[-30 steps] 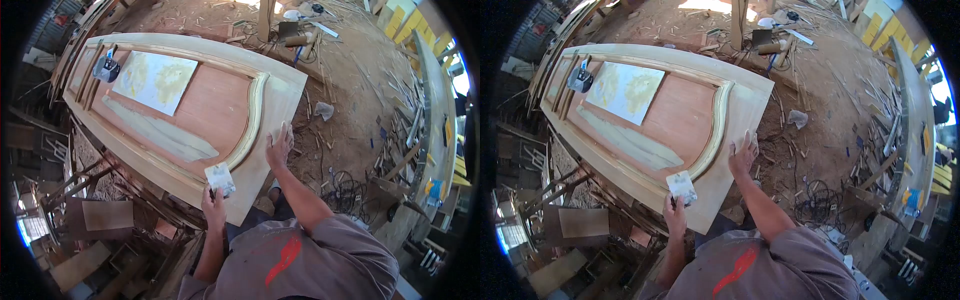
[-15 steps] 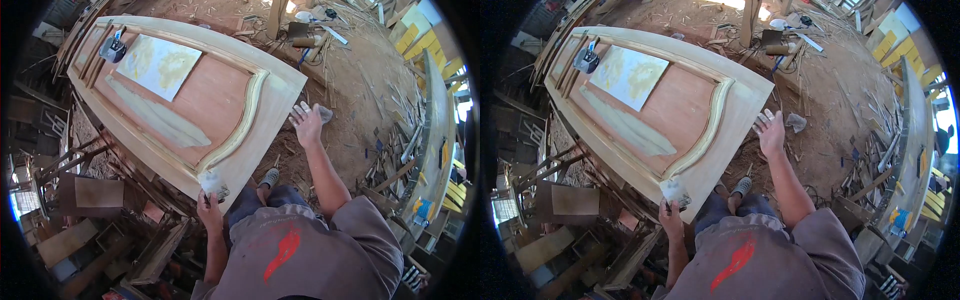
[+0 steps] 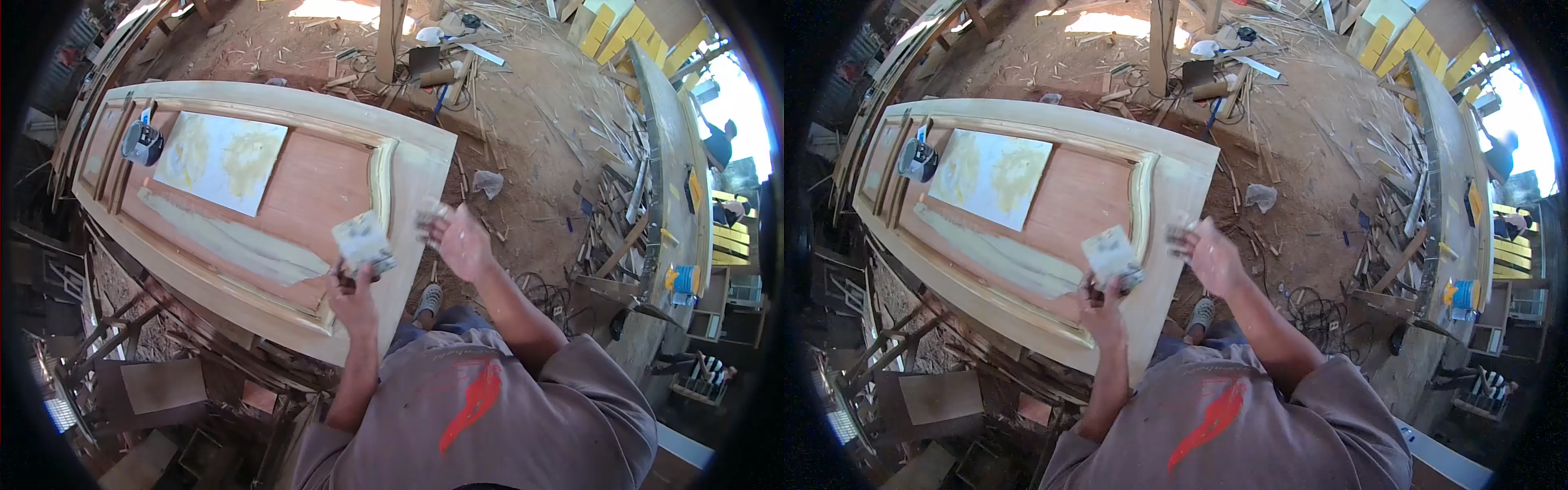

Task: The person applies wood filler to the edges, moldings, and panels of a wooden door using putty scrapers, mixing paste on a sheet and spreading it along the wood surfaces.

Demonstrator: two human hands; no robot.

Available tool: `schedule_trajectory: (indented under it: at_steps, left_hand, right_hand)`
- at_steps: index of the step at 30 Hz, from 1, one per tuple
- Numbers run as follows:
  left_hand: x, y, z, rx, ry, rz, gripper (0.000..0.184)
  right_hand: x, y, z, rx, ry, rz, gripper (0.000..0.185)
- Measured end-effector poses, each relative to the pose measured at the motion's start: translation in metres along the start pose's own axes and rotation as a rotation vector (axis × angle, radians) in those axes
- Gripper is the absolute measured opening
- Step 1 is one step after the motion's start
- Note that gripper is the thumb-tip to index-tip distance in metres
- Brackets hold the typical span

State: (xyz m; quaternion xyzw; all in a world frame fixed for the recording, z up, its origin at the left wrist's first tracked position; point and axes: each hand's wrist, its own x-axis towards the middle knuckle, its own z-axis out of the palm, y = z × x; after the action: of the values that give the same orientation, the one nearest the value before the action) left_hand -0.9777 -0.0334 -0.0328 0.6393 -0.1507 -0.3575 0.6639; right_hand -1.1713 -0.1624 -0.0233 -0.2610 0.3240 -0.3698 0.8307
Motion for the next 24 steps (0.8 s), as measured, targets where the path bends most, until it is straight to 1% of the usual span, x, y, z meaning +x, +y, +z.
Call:
schedule_trajectory:
  at_steps: [1, 2, 3, 5, 6, 9, 11, 13, 14, 17, 18, 21, 23, 24]
  left_hand:
    - [-0.001, 0.005, 0.013, -0.074, 0.026, -0.055, 0.037]
    - [0.001, -0.011, 0.022, -0.188, 0.015, -0.039, 0.032]
    - [-0.002, -0.009, 0.031, -0.165, -0.019, -0.051, 0.031]
    - [-0.011, 0.003, 0.048, -0.117, -0.094, -0.077, 0.030]
    - [-0.016, 0.018, 0.056, 0.035, -0.103, -0.109, 0.029]
    - [-0.016, 0.020, 0.063, 0.052, -0.102, -0.122, 0.028]
    - [-0.010, 0.014, 0.060, -0.003, -0.038, -0.086, 0.029]
    - [-0.001, 0.020, 0.055, -0.075, 0.026, -0.066, 0.030]
    - [0.002, 0.022, 0.049, -0.130, 0.043, -0.035, 0.032]
    - [0.008, 0.010, 0.016, 0.008, 0.097, 0.092, 0.033]
    - [0.007, 0.000, -0.001, 0.083, 0.091, 0.099, 0.033]
    - [-0.007, -0.028, -0.049, 0.271, 0.126, 0.111, 0.032]
    - [-0.027, -0.042, -0.075, 0.251, 0.144, 0.039, 0.032]
    - [-0.037, -0.044, -0.084, 0.239, 0.159, 0.003, 0.032]
  right_hand:
    - [-0.005, 0.008, 0.016, -0.069, -0.020, 0.045, 0.066]
    - [-0.001, 0.033, 0.015, -0.110, -0.056, 0.037, 0.062]
    - [0.000, 0.056, 0.010, -0.152, -0.086, 0.027, 0.058]
    - [-0.011, 0.070, 0.024, -0.107, 0.043, 0.070, 0.057]
    - [-0.017, 0.071, 0.029, -0.080, 0.108, 0.094, 0.057]
    - [-0.016, 0.053, 0.034, 0.072, 0.088, 0.019, 0.060]
    - [-0.023, 0.021, 0.040, 0.229, -0.009, 0.087, 0.084]
    - [-0.028, 0.007, 0.036, 0.444, -0.113, 0.064, 0.097]
    - [-0.030, 0.006, 0.028, 0.402, -0.031, 0.040, 0.113]
    - [-0.039, 0.013, -0.007, 0.487, 0.047, -0.019, 0.117]
    - [-0.041, 0.017, -0.018, 0.436, 0.120, -0.032, 0.122]
    - [-0.040, 0.044, -0.060, 0.320, 0.384, 0.004, 0.119]
    - [-0.024, 0.083, -0.091, 0.184, 0.597, 0.128, 0.119]
    - [-0.018, 0.095, -0.095, 0.107, 0.696, 0.195, 0.119]
